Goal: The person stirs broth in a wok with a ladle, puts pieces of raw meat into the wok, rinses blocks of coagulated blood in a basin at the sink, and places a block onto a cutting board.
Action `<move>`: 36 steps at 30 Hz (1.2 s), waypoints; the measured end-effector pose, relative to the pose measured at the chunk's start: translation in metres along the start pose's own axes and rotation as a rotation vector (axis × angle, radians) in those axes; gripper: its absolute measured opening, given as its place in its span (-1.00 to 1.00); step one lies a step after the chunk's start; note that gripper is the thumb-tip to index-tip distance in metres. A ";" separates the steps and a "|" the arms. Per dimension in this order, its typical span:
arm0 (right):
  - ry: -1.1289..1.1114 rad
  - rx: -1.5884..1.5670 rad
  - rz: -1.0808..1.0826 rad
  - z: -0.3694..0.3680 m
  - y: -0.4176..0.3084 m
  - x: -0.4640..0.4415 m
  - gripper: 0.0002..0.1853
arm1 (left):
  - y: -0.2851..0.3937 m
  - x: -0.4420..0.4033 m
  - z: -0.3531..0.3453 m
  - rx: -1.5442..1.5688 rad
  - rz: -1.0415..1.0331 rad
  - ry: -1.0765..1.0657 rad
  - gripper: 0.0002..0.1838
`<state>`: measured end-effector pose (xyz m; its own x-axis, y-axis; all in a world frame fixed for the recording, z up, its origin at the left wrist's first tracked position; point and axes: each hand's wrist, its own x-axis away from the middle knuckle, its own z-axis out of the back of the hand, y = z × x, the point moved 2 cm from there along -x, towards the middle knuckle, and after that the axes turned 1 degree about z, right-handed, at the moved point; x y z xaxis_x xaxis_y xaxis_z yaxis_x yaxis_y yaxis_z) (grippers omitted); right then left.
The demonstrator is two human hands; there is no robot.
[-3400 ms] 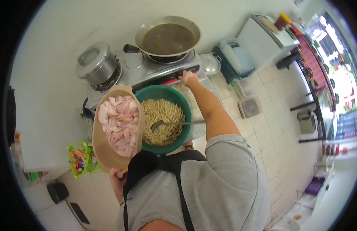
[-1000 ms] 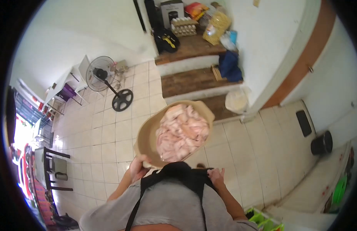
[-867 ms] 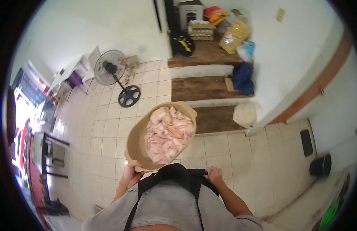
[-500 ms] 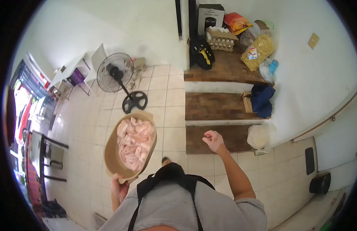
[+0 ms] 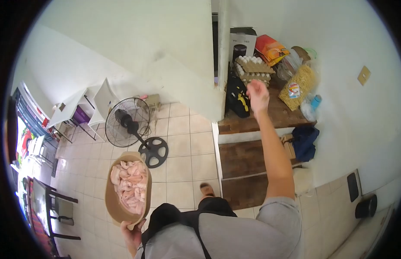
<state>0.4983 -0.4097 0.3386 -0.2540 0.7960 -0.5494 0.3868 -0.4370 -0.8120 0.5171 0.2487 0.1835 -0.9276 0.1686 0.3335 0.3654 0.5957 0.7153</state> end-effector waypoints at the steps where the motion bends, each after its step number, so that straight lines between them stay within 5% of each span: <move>1: 0.005 0.044 0.058 -0.014 -0.003 -0.037 -0.75 | 0.001 -0.014 -0.005 0.037 -0.001 0.003 -0.37; 8: 0.121 0.113 0.230 -0.114 0.005 -0.295 -0.71 | -0.015 -0.097 -0.067 0.153 -0.083 0.057 -0.40; 13: 0.066 0.782 0.437 -0.172 0.025 -0.407 -0.68 | -0.046 -0.143 -0.128 0.252 -0.247 0.152 -0.33; 22: -0.283 0.463 0.285 -0.117 0.059 -0.355 -0.69 | -0.111 0.013 -0.250 0.410 -0.377 0.336 -0.46; 36: -0.497 0.189 -0.040 -0.071 0.041 -0.258 -0.71 | -0.114 0.059 -0.291 0.437 -0.396 0.305 -0.47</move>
<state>0.6430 -0.6035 0.4614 -0.6724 0.5392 -0.5071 0.2132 -0.5150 -0.8303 0.4434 -0.0381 0.3001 -0.8979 -0.3204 0.3018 -0.1236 0.8416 0.5258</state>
